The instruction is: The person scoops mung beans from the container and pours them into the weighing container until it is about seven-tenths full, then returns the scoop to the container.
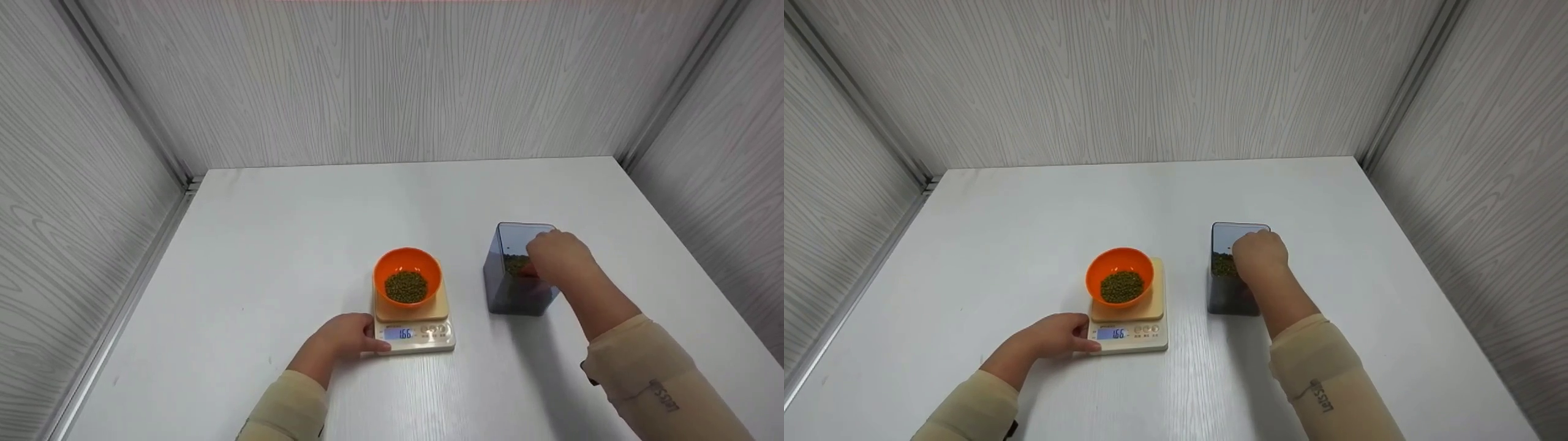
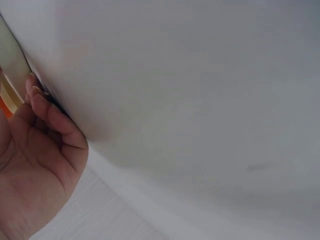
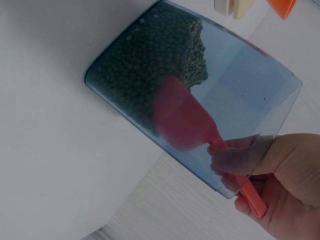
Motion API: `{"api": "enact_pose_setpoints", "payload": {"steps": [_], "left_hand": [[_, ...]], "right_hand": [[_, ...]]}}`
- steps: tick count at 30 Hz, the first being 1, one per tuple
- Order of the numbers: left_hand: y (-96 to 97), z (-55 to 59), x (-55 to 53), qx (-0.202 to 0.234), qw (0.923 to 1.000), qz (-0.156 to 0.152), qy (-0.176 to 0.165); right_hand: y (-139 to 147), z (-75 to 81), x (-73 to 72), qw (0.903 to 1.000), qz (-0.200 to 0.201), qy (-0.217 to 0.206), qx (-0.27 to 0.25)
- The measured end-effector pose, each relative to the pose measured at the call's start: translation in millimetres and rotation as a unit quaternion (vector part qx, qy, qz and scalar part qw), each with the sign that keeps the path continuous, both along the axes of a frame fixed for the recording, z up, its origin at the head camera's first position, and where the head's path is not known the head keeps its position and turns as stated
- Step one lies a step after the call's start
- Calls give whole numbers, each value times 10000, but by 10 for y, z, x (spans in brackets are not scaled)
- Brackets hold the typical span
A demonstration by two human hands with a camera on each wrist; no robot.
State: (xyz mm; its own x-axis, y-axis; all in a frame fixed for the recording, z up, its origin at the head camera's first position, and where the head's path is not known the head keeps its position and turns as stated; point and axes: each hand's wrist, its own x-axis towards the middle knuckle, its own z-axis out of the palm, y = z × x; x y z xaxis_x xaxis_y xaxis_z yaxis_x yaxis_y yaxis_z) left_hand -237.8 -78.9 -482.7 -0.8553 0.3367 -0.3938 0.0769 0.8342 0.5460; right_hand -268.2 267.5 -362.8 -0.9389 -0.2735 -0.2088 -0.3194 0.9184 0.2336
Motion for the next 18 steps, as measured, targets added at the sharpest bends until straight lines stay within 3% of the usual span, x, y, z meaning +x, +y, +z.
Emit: {"api": "enact_pose_setpoints", "payload": {"steps": [7, 18], "left_hand": [[-3, 4, 3, 4, 10000, -14, 43], [13, 24, 4, -52, 10000, -12, -38]], "right_hand": [[64, -25, -43, 9988, 20, -256, -407], [191, -97, -65, 9949, 430, -98, -906]]}}
